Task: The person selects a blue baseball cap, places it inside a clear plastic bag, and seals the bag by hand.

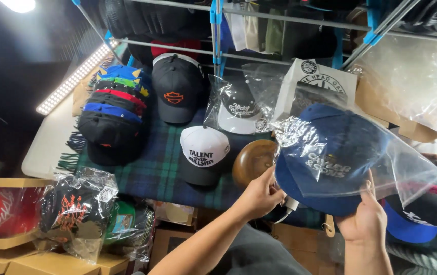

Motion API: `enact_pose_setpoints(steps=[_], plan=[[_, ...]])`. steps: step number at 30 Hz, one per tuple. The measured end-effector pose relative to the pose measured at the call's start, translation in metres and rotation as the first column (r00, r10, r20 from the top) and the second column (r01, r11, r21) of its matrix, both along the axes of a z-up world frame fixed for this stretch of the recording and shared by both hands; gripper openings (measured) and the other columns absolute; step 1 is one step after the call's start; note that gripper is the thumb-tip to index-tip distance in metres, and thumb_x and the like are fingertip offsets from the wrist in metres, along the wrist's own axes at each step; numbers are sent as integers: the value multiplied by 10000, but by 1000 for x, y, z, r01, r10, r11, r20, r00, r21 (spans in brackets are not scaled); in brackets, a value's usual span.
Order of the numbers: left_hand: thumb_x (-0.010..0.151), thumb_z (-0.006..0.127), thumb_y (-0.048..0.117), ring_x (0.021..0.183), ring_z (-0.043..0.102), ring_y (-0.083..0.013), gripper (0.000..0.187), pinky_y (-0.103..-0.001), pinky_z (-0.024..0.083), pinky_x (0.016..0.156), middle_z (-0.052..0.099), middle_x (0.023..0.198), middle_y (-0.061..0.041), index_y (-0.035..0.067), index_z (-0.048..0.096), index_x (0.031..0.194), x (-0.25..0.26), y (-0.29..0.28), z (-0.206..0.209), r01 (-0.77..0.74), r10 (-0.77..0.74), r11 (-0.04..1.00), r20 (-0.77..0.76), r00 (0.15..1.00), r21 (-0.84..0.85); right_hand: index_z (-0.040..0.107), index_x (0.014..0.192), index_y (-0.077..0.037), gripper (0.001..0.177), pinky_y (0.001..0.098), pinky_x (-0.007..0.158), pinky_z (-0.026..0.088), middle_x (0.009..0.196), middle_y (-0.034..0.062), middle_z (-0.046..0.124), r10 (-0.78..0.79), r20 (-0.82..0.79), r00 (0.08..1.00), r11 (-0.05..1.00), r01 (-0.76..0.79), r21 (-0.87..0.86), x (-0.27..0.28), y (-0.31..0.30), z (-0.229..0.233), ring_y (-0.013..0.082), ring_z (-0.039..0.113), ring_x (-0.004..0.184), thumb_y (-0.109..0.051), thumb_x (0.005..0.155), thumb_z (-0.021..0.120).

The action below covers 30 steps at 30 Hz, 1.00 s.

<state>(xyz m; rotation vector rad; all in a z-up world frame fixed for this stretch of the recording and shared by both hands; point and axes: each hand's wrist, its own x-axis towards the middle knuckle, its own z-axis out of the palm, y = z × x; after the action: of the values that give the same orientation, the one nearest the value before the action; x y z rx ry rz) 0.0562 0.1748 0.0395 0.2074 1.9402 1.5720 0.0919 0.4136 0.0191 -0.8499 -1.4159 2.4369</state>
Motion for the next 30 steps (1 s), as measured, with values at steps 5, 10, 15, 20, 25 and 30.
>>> enact_pose_setpoints(steps=[5, 10, 15, 20, 25, 30], plan=[[956, 621, 253, 818, 657, -101, 753, -258, 473, 791, 671, 855, -12, 159, 299, 1630, 8, -13, -7, -66, 49, 990, 136, 990, 124, 386, 1598, -254, 521, 511, 1099, 453, 1494, 61, 539, -14, 52, 999, 996, 10, 88, 0, 2, -6, 252, 542, 1339, -270, 1091, 266], [945, 531, 454, 1099, 665, -177, 824, -329, 488, 989, 641, 1280, -55, 177, 199, 1646, 7, -19, 11, -192, 188, 981, 141, 972, 13, 440, 1551, -268, 482, 524, 1118, 457, 1505, 51, 547, -50, 126, 991, 997, 42, 68, 2, -5, -5, 253, 545, 1351, -298, 1082, 329], [711, 534, 716, 1460, 473, -233, 1217, -349, 473, 1083, 331, 1667, -81, 217, -67, 1644, 3, -5, 37, -291, 284, 956, 321, 904, -27, 487, 1508, -367, 437, 452, 1073, 499, 1531, 38, 558, -63, 333, 941, 997, 43, 67, 1, -23, 20, 235, 574, 1349, -332, 1095, 348], [584, 689, 668, 1587, 201, -249, 1378, -420, 236, 1260, 100, 1731, -69, 210, -68, 1640, 8, 17, 53, -380, 364, 924, 405, 839, -42, 495, 1509, -449, 537, 229, 897, 463, 1490, -44, 583, -51, 519, 853, 915, -168, 366, 0, -43, 55, 141, 576, 1296, -534, 979, 501], [782, 755, 351, 1488, 431, -200, 1085, -355, 389, 1200, 382, 1645, -62, 161, 105, 1630, 18, 28, 4, -485, 446, 872, 300, 843, 65, 456, 1589, -314, 710, 387, 900, 522, 1339, 76, 638, 44, 178, 983, 999, -42, -14, -1, -22, 12, 239, 628, 1131, -123, 906, 495], [895, 666, 252, 1119, 619, -141, 822, -275, 585, 710, 535, 1527, -8, 192, 261, 1608, 27, 28, -8, -520, 464, 850, 352, 813, 81, 480, 1567, -276, 747, 411, 1003, 488, 1384, 67, 620, 5, 141, 990, 999, 2, -52, -4, -17, 0, 254, 600, 1175, 20, 884, 421]])
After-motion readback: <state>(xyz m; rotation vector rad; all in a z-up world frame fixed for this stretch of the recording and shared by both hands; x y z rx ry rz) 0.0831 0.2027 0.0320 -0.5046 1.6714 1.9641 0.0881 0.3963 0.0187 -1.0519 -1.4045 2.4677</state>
